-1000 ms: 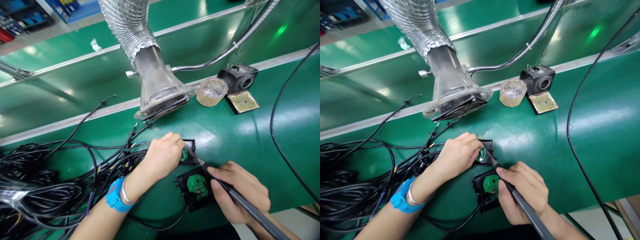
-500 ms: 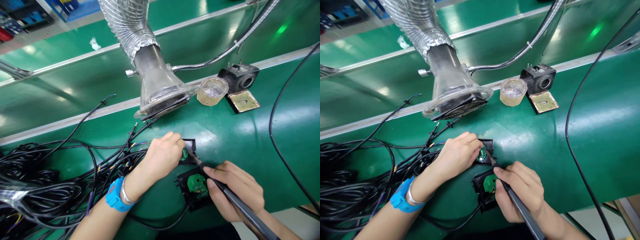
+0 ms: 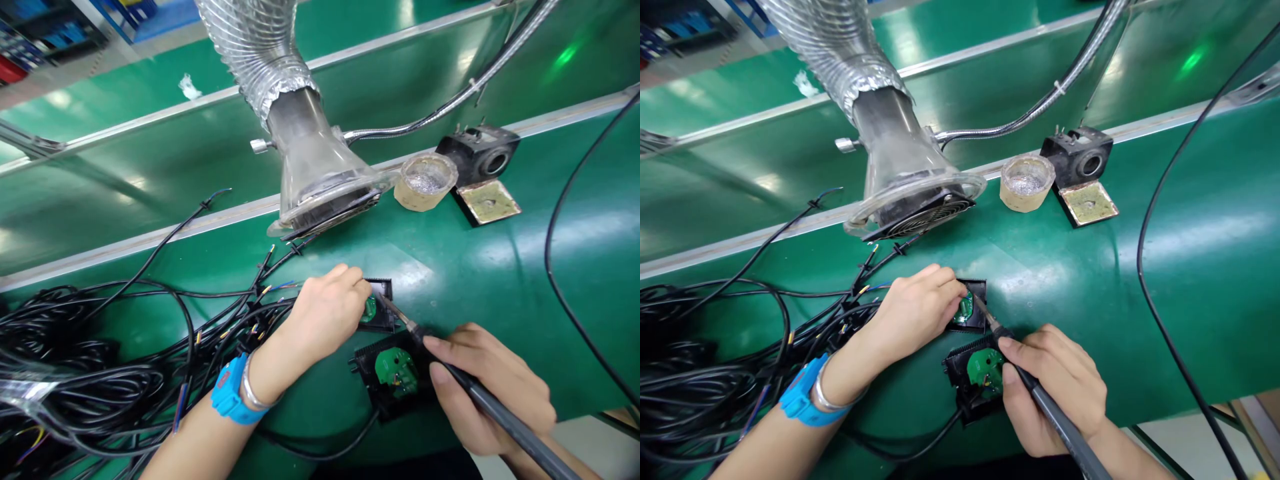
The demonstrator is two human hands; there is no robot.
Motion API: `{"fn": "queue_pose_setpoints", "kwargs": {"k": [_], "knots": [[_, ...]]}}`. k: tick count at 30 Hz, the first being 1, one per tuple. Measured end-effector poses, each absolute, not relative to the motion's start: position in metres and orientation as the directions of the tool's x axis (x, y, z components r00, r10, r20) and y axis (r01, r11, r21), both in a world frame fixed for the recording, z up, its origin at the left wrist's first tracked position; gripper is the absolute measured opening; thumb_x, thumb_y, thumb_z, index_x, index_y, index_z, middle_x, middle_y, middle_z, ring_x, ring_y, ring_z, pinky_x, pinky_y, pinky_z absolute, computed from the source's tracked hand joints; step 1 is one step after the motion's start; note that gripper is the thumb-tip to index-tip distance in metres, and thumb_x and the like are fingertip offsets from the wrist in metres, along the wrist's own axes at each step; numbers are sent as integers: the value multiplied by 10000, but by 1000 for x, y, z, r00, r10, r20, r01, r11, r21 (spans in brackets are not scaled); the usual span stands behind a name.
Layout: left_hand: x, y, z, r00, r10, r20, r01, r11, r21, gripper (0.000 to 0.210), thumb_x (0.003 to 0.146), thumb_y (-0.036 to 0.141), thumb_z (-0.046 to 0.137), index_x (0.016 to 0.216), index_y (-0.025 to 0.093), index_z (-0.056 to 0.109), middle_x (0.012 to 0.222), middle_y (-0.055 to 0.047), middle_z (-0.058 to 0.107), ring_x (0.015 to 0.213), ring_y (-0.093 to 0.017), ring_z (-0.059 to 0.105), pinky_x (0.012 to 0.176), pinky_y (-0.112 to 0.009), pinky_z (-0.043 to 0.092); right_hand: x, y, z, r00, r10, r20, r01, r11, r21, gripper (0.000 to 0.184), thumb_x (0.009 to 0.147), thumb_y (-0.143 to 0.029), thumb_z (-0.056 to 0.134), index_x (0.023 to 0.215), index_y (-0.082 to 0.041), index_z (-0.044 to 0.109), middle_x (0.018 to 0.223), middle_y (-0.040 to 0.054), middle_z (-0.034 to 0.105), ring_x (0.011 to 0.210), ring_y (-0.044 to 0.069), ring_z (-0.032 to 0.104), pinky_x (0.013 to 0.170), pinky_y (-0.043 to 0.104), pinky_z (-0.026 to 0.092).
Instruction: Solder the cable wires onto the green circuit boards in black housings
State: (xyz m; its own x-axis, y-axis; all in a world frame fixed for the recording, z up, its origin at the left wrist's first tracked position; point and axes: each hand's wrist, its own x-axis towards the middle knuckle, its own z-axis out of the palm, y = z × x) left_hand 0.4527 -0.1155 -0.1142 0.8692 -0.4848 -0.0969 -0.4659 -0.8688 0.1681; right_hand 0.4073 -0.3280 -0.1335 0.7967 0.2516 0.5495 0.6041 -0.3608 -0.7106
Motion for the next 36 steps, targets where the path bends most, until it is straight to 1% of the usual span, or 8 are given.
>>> {"fn": "queue_pose_setpoints", "kwargs": {"k": [8, 11, 13, 16, 19, 24, 31, 36], "knots": [[453, -117, -112, 855, -507, -113, -490, -859, 146, 135, 887, 166, 482, 831, 185, 603, 806, -14, 557, 776, -171, 488, 505, -292, 325, 412, -325, -140, 791, 163, 590, 600, -396, -695, 375, 745, -60, 602, 1109, -147, 635, 825, 61, 619, 661, 156, 577, 551, 300, 488], [454, -117, -111, 850, -511, -133, -494, -858, 138, 142, 890, 167, 479, 821, 184, 601, 811, -19, 562, 779, -173, 494, 516, -289, 345, 415, -323, -142, 807, 203, 555, 581, -448, -680, 375, 817, -93, 575, 1185, -165, 597, 848, 56, 622, 655, 130, 575, 550, 259, 484], [455, -117, -109, 847, -510, -148, -491, -858, 149, 155, 896, 172, 464, 848, 182, 611, 814, -26, 566, 785, -175, 499, 551, -283, 380, 418, -320, -142, 825, 264, 500, 560, -508, -655, 277, 843, -123, 577, 1111, -177, 622, 814, 37, 608, 635, 107, 561, 559, 227, 478], [457, -113, -104, 842, -520, -144, -478, -843, 245, 166, 895, 201, 455, 930, 179, 617, 836, -34, 573, 822, -180, 510, 682, -292, 442, 422, -313, -143, 845, 316, 431, 531, -585, -613, 165, 835, -199, 620, 998, -169, 623, 813, 41, 591, 694, 120, 574, 629, 229, 497], [460, -107, -100, 818, -555, -153, -465, -794, 391, 130, 822, 190, 536, 930, 170, 606, 877, -39, 568, 857, -183, 517, 787, -311, 454, 424, -306, -146, 881, 311, 358, 473, -627, -619, 214, 845, -265, 601, 1038, -173, 587, 852, 54, 588, 739, 145, 581, 664, 262, 506], [463, -106, -103, 821, -558, -121, -421, -735, 532, 158, 835, 69, 479, 846, 171, 598, 868, -20, 548, 827, -126, 526, 773, -246, 447, 425, -305, -148, 925, 267, 272, 379, -585, -717, 224, 850, -177, 542, 1071, -208, 547, 929, 31, 599, 778, 129, 600, 678, 230, 501], [460, -111, -115, 855, -507, -110, -434, -816, 382, 185, 911, 182, 451, 972, 203, 624, 899, -23, 549, 829, -135, 531, 744, -250, 457, 426, -310, -147, 914, 279, 294, 403, -543, -737, 241, 868, -150, 504, 1099, -217, 509, 1072, 56, 608, 869, 143, 629, 779, 255, 528], [458, -118, -115, 894, -432, -120, -378, -871, 315, 222, 925, 171, 413, 949, 233, 624, 909, -12, 556, 855, -136, 534, 749, -241, 460, 427, -311, -151, 902, 286, 322, 429, -531, -730, 248, 871, -143, 510, 1111, -210, 510, 1070, 57, 614, 889, 145, 630, 811, 268, 532]]}}
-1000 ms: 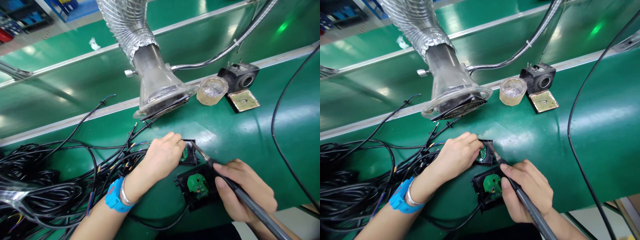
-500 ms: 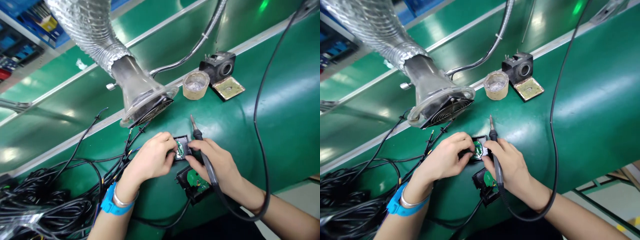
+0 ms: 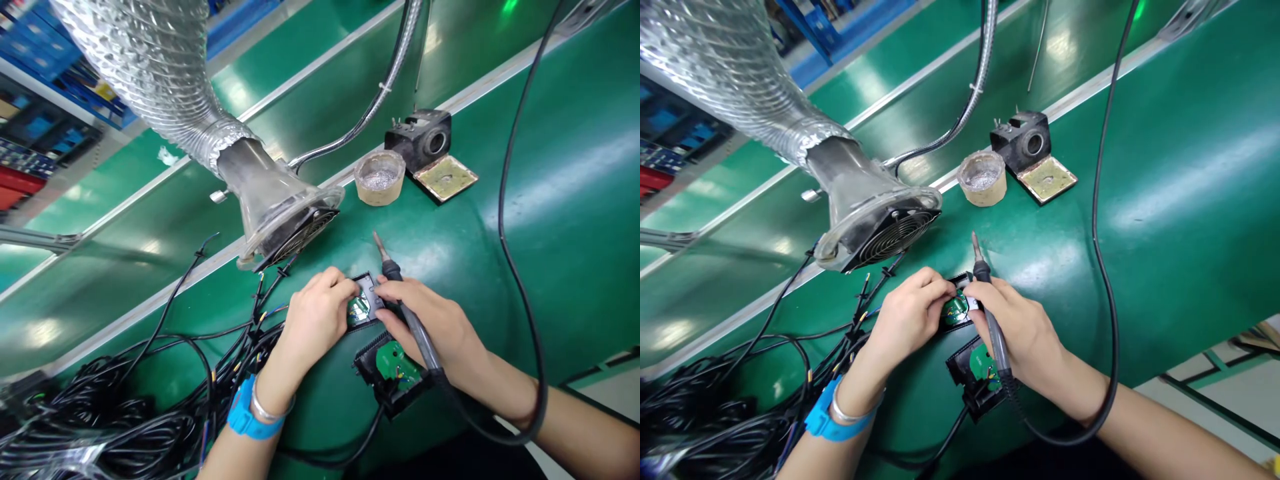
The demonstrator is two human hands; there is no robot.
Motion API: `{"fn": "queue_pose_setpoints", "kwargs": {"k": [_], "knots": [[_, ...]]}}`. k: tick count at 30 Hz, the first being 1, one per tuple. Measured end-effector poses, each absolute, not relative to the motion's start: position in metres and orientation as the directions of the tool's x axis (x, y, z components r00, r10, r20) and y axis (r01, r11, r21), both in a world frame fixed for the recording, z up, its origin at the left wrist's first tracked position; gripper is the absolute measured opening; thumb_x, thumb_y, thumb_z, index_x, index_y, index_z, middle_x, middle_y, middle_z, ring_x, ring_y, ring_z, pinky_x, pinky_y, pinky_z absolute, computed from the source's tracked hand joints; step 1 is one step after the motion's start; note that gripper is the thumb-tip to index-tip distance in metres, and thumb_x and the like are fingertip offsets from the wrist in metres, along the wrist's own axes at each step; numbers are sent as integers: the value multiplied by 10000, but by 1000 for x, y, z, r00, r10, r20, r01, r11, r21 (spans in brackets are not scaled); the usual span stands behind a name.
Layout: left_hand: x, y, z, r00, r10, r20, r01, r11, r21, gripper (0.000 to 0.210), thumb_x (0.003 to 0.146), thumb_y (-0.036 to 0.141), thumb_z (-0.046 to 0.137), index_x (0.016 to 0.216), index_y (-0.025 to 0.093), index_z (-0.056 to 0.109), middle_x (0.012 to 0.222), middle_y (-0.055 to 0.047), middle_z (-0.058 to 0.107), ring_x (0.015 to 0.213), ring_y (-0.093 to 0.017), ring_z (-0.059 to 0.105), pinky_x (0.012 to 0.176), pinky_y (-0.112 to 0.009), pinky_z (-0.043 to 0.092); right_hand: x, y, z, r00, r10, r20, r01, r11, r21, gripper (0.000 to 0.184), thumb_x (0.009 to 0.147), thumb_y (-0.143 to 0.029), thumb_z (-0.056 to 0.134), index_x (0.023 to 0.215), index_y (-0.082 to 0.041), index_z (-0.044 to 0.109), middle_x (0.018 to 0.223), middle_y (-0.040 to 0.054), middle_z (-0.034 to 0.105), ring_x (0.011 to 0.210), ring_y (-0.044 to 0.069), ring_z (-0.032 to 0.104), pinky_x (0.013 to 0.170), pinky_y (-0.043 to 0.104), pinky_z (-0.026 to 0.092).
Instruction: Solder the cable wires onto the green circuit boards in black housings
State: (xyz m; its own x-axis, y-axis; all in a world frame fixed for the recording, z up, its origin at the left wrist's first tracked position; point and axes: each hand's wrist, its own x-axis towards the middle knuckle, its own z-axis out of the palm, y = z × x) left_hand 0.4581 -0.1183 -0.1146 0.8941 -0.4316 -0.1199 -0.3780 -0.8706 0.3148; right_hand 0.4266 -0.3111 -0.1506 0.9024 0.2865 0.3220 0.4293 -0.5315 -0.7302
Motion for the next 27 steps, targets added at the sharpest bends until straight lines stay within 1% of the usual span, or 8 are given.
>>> {"fn": "queue_pose_setpoints", "kwargs": {"k": [3, 5, 9, 12, 15, 18, 21, 27], "knots": [[457, -121, -115, 898, -422, -128, -377, -886, 271, 250, 907, 136, 411, 942, 246, 633, 907, -10, 557, 854, -144, 533, 727, -247, 455, 427, -311, -152, 904, 284, 320, 425, -510, -748, 277, 866, -138, 533, 1136, -200, 520, 1042, 51, 618, 878, 137, 624, 811, 262, 531], [456, -121, -116, 897, -425, -123, -383, -885, 264, 254, 907, 139, 411, 946, 244, 639, 901, -14, 563, 850, -147, 535, 720, -249, 454, 427, -311, -151, 896, 287, 339, 442, -500, -745, 288, 867, -132, 537, 1150, -188, 529, 1030, 52, 625, 872, 134, 620, 803, 261, 529], [455, -119, -119, 906, -413, -90, -365, -873, 323, 231, 911, 157, 431, 945, 240, 644, 899, -10, 578, 853, -141, 543, 744, -245, 459, 422, -319, -140, 846, 267, 462, 532, -493, -689, 358, 857, -61, 520, 1190, -186, 554, 941, 34, 652, 778, 117, 606, 728, 258, 515], [455, -118, -120, 917, -391, -76, -342, -871, 354, 211, 902, 159, 454, 937, 236, 647, 891, -8, 584, 854, -137, 549, 736, -238, 458, 413, -329, -129, 840, 238, 488, 541, -447, -713, 434, 821, -57, 556, 1240, -173, 557, 920, 52, 629, 760, 129, 589, 682, 275, 510], [455, -118, -121, 922, -383, -65, -335, -869, 364, 205, 897, 161, 466, 935, 237, 653, 884, -7, 585, 849, -134, 554, 724, -236, 454, 407, -335, -124, 855, 235, 463, 519, -392, -760, 391, 798, -79, 545, 1179, -145, 607, 859, 71, 598, 717, 144, 567, 601, 288, 499], [454, -118, -122, 930, -363, -56, -318, -871, 374, 202, 897, 176, 476, 938, 243, 662, 869, -3, 579, 837, -127, 558, 705, -231, 447, 407, -334, -124, 865, 233, 445, 500, -319, -805, 336, 781, -94, 518, 1097, -115, 630, 798, 66, 583, 647, 135, 541, 541, 283, 480], [453, -117, -123, 939, -340, -58, -297, -882, 366, 194, 886, 182, 497, 938, 260, 667, 836, 7, 562, 807, -120, 555, 658, -227, 433, 411, -332, -129, 862, 248, 442, 502, -293, -814, 291, 768, -96, 512, 1026, -105, 647, 787, 69, 572, 644, 140, 535, 541, 292, 477], [452, -118, -122, 942, -327, -71, -281, -889, 362, 187, 868, 176, 521, 928, 270, 671, 803, 14, 548, 785, -123, 549, 628, -238, 413, 414, -332, -134, 844, 269, 464, 529, -274, -803, 286, 744, -45, 511, 987, -80, 656, 793, 87, 549, 658, 142, 503, 542, 305, 456]]}}
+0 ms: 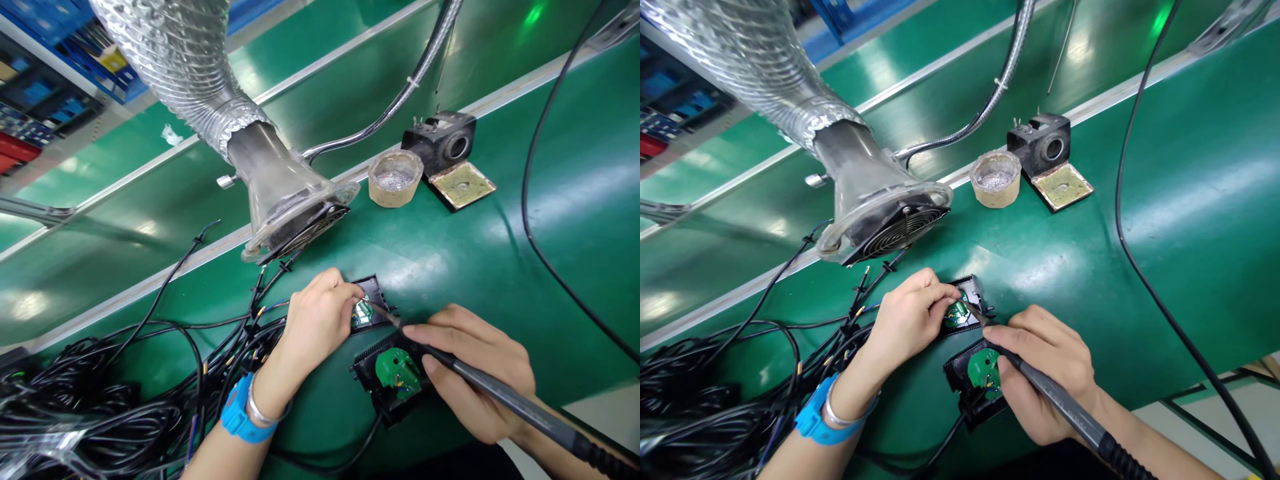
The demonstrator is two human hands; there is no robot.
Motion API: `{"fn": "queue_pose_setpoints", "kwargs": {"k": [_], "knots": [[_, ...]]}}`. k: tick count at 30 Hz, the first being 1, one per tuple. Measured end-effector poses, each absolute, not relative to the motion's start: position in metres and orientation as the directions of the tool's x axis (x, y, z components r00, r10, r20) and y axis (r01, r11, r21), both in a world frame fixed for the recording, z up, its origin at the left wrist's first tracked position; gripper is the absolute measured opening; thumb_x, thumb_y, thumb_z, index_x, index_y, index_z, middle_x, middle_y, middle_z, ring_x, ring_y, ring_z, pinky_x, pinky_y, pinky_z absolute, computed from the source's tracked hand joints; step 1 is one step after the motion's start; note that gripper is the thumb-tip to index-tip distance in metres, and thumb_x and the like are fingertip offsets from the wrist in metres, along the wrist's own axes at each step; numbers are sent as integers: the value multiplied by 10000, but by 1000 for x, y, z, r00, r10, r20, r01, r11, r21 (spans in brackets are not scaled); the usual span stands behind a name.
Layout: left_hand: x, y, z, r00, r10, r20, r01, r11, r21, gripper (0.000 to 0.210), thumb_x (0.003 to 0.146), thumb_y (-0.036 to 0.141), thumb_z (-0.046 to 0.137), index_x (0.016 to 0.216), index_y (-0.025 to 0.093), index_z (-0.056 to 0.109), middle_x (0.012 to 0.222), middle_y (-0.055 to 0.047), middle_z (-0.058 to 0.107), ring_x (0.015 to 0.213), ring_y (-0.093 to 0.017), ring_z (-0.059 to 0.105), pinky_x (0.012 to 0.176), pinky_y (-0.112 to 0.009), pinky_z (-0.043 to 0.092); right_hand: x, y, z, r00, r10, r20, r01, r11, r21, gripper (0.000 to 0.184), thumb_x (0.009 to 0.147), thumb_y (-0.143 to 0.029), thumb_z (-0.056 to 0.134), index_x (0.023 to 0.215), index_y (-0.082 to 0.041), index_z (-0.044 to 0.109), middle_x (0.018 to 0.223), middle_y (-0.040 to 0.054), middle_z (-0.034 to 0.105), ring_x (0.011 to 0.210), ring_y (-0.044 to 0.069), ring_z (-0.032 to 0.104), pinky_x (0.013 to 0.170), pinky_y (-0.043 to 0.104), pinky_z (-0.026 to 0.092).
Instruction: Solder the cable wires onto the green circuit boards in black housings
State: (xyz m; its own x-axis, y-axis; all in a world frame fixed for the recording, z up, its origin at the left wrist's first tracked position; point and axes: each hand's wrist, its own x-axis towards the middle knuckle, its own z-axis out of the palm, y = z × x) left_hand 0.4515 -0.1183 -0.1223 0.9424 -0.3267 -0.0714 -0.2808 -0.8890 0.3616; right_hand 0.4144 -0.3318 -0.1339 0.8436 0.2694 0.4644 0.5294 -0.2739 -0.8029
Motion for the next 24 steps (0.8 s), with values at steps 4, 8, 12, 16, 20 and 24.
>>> {"fn": "queue_pose_setpoints", "kwargs": {"k": [4, 8, 12, 16, 20, 24], "knots": [[452, -118, -122, 940, -334, -75, -287, -889, 356, 175, 871, 195, 523, 928, 273, 668, 805, 11, 546, 795, -131, 548, 632, -245, 409, 414, -331, -133, 840, 270, 471, 536, -279, -796, 286, 739, -32, 510, 981, -81, 656, 805, 89, 549, 663, 143, 504, 543, 307, 455], [453, -115, -124, 936, -345, -75, -297, -885, 358, 167, 871, 215, 525, 939, 282, 662, 807, 12, 544, 799, -135, 545, 635, -249, 408, 416, -330, -131, 830, 273, 486, 551, -278, -787, 306, 737, -29, 512, 1005, -88, 648, 810, 85, 554, 660, 142, 508, 550, 314, 465], [453, -114, -125, 934, -349, -78, -302, -885, 354, 164, 874, 226, 521, 945, 283, 657, 810, 12, 544, 804, -138, 543, 646, -253, 412, 416, -330, -129, 822, 280, 496, 565, -283, -775, 307, 746, -32, 502, 1008, -97, 648, 789, 77, 546, 645, 135, 494, 540, 311, 460], [453, -114, -124, 927, -367, -78, -319, -880, 353, 171, 873, 213, 521, 943, 285, 659, 808, 16, 552, 799, -136, 547, 635, -252, 413, 415, -330, -131, 832, 262, 489, 551, -285, -784, 311, 750, -30, 498, 1005, -118, 653, 802, 77, 557, 646, 137, 499, 538, 311, 464], [453, -114, -123, 923, -379, -65, -335, -875, 348, 171, 871, 200, 520, 934, 274, 661, 814, 13, 565, 808, -138, 556, 642, -253, 421, 412, -330, -132, 829, 272, 489, 556, -301, -774, 330, 759, -40, 500, 1035, -136, 653, 810, 76, 574, 647, 146, 517, 535, 311, 470], [454, -114, -123, 919, -390, -62, -349, -875, 336, 160, 866, 198, 530, 911, 269, 667, 817, 10, 585, 817, -144, 566, 620, -254, 416, 408, -327, -134, 796, 305, 524, 605, -342, -719, 318, 748, -21, 505, 1012, -114, 656, 807, 84, 579, 661, 149, 534, 553, 314, 475]]}}
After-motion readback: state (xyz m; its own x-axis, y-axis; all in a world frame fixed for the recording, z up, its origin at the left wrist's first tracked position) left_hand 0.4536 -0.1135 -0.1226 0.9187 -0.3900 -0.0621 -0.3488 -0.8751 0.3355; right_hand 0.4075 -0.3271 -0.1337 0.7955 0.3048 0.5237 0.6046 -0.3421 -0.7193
